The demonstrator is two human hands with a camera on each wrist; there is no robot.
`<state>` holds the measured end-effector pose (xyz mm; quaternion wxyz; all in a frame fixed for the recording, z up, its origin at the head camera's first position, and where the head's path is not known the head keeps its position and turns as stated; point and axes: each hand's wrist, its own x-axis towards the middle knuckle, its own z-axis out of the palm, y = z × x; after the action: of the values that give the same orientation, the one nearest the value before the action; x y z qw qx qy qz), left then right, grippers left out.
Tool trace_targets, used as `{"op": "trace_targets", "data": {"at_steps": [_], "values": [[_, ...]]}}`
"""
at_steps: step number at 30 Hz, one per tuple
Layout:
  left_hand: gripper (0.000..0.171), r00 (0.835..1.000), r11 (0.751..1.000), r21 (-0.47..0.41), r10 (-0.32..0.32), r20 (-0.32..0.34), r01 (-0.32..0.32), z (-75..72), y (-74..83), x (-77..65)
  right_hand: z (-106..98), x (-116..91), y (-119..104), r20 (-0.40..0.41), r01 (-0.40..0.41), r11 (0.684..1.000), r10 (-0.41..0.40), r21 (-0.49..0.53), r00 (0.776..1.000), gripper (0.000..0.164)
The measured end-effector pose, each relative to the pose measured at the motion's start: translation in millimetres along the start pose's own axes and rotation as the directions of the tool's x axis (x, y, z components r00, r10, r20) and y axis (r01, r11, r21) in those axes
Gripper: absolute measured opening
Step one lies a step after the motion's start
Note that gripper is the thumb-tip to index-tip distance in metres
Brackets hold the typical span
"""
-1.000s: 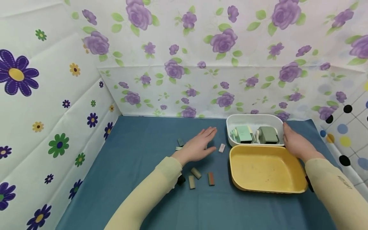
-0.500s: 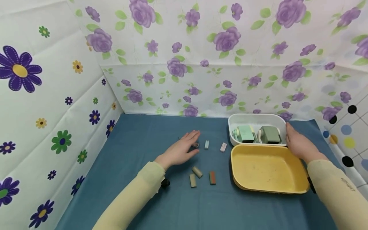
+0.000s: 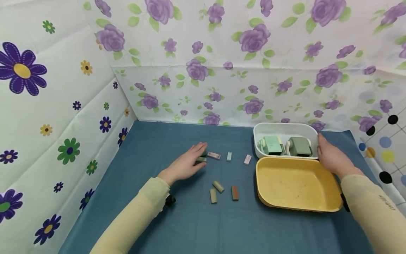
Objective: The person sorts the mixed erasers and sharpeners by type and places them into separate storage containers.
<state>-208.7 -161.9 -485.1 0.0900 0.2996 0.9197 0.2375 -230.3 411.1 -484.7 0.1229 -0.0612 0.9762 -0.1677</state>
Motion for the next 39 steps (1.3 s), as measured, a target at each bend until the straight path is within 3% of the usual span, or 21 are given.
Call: {"op": "trace_targets", "data": {"at_steps": [9,20,25,32,39], "values": [[0.076,0.998,0.999,0.016,-0.045,-0.038,0.046,-5.7,-12.9,0.4,-2.9,-2.9,-3.9,-0.029,-0.008,1.0,0.008,-0.021,1.0,0.067],[0.073,0.997,0.997,0.036,-0.065,-0.044,0.066,-8.9,-14.2,-5.5,-3.8,-6.0,-5.0,-0.049,-0.057,0.997,0.055,-0.054,0.997,0.075],[0.072,0.997,0.998,0.015,-0.061,-0.041,0.062,-8.6,-15.4,-12.5,-4.8,-9.1,-0.8,-0.024,-0.057,0.998,0.057,-0.004,0.998,0.084],[0.068,0.999,0.999,0.004,-0.051,-0.017,0.051,-3.5,-17.5,-19.8,-5.8,-18.7,3.7,0.089,-0.044,0.996,0.038,0.071,0.995,0.09],[0.065,0.998,0.999,-0.017,-0.048,-0.035,0.047,-3.2,-11.8,-22.5,-7.2,-29.3,-6.2,0.128,-0.032,0.99,0.014,0.135,0.992,0.092]]}}
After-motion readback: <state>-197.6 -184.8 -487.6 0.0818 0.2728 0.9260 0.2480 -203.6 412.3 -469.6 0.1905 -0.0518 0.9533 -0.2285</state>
